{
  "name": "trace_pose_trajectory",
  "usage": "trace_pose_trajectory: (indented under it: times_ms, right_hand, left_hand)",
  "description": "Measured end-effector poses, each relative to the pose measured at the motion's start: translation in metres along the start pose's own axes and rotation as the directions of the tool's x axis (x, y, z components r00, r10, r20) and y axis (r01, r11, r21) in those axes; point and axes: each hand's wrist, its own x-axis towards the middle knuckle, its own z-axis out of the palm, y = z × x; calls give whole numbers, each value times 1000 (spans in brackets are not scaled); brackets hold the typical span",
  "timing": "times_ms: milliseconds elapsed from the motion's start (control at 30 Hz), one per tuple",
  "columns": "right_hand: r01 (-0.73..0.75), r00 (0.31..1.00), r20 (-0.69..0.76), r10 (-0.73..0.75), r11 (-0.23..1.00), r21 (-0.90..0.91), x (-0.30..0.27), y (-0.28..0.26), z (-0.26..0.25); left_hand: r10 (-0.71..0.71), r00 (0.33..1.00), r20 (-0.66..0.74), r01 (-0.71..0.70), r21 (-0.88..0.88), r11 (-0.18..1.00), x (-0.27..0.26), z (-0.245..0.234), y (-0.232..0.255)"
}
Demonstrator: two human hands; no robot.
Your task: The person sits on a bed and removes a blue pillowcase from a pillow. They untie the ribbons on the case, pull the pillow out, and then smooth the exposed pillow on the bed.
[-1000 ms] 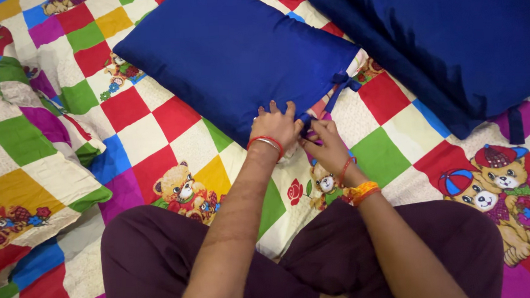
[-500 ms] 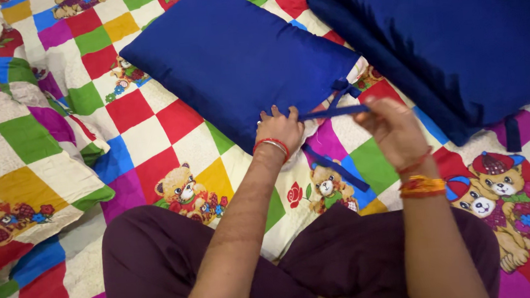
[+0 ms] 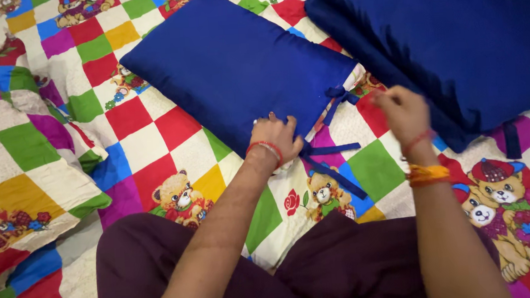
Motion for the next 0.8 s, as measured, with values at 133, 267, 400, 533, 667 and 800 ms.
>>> trace_pose_trajectory:
  times_ms: [133,267,400,533,667,800]
  right_hand:
    - [247,967,68,-244,968,-44,4,13,49]
    - [166,985,70,-159,979,-116,13,44,79]
    - [36,989,148,-6,979,-200,41,91,95]
    - [-256,891,451,55,881,397,51,135,124]
    - [-221,895,443,47,910,351,36,139,155]
    - [-303,906,416,83,812,498,31,120,158]
  left_hand:
    - [66,977,-204,-37,143,989,31,-2,15]
    - [114,978,-173,-85,168,982,62,5,34]
    - [-9,1000,30,4,173,985,90,10,52]
    - [-32,981,-190,61,148,987,107,35,55]
    - [12,963,-269,26,139,990,103,46,50]
    - [15,987,-157,9,149,989,93,34,49]
